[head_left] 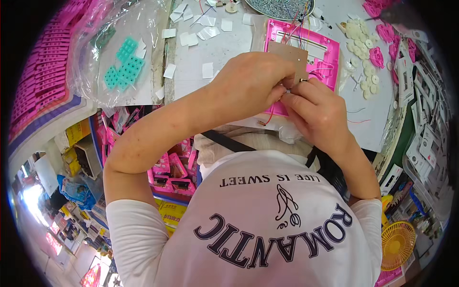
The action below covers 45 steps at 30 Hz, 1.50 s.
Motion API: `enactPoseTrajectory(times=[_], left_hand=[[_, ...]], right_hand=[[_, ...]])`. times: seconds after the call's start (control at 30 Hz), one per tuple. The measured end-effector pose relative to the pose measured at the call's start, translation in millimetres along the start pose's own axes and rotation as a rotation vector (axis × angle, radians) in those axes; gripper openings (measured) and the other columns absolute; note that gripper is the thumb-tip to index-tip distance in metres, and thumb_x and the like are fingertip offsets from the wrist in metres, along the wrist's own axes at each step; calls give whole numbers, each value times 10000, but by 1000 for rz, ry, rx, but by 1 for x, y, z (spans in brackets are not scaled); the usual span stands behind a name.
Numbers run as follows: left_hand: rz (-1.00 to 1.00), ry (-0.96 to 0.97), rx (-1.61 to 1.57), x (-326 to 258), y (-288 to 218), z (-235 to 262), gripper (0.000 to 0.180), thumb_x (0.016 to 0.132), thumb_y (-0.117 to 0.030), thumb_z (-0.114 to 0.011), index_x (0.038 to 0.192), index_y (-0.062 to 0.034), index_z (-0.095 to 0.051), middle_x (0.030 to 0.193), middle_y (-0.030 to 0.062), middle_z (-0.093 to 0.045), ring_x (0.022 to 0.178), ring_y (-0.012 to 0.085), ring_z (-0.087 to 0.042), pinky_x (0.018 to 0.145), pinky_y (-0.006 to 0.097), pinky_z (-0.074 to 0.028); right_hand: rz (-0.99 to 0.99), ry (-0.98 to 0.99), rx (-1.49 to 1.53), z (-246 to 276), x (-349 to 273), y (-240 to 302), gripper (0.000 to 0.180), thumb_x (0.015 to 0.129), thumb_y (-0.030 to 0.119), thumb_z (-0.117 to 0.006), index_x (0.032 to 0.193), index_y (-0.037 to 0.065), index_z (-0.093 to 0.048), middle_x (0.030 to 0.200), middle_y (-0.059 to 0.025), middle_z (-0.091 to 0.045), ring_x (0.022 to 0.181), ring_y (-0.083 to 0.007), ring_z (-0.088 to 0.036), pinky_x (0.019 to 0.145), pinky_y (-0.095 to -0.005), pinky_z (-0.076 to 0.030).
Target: Assembling components into a pink frame and packaging the finished toy.
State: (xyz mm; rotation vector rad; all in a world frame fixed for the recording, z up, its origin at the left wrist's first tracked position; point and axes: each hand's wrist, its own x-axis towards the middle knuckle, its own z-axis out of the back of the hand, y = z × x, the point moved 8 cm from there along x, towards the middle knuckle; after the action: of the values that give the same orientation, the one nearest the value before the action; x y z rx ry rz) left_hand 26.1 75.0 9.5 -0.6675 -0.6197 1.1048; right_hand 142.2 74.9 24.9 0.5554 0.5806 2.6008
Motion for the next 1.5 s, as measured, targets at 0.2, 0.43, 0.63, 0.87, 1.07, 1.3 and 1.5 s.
enactPoseTrajectory(times=[0.2,0.43,0.63,0.87,1.07,1.3,1.5], left_hand=[[135,53,-289,5,0,2,95,818,1,-688,909,-5,-662,712,93,-664,626,172,-630,587,308,-501],[147,54,-235,11,2,1,114,813,-20,-693,924,-21,-667,741,109,-675,648,236,-648,606,352,-513],[26,4,65,-3,0,-1,122,805,-51,-705,917,-48,-658,816,127,-679,768,344,-663,664,428,-520],[30,-12,36,-11,6,3,137,800,-38,-717,918,-46,-648,827,119,-676,768,335,-667,661,418,-524],[0,-81,-13,-17,8,3,153,794,-23,-726,912,-45,-631,821,112,-663,760,320,-665,653,397,-525],[70,-136,-84,-22,16,4,133,856,-52,-714,978,-54,-662,794,58,-650,720,241,-653,636,354,-514],[349,-936,-173,-45,71,84,228,880,-168,-768,1054,-49,-683,739,27,-578,669,154,-586,604,303,-487]], right_hand=[[-128,19,267,10,0,-13,183,735,34,-785,907,66,-731,875,-43,-664,753,-246,-642,580,-351,-519],[-46,-13,128,13,-1,-12,210,712,53,-785,913,94,-742,913,-39,-669,769,-241,-650,567,-351,-527],[79,36,-41,-7,4,5,209,695,43,-783,891,92,-725,908,-17,-669,778,-228,-638,572,-339,-518],[72,22,-41,-11,9,9,184,702,100,-765,881,95,-724,861,-3,-629,796,-198,-613,597,-326,-526],[74,25,-44,-12,10,9,168,724,96,-762,888,83,-727,846,-3,-620,800,-198,-614,633,-321,-532],[30,196,-128,-12,5,16,305,688,55,-741,992,66,-747,898,-27,-636,881,-237,-608,666,-339,-543],[64,94,-77,-6,-5,14,437,687,37,-762,1121,72,-741,915,-58,-648,805,-261,-592,670,-354,-526]])
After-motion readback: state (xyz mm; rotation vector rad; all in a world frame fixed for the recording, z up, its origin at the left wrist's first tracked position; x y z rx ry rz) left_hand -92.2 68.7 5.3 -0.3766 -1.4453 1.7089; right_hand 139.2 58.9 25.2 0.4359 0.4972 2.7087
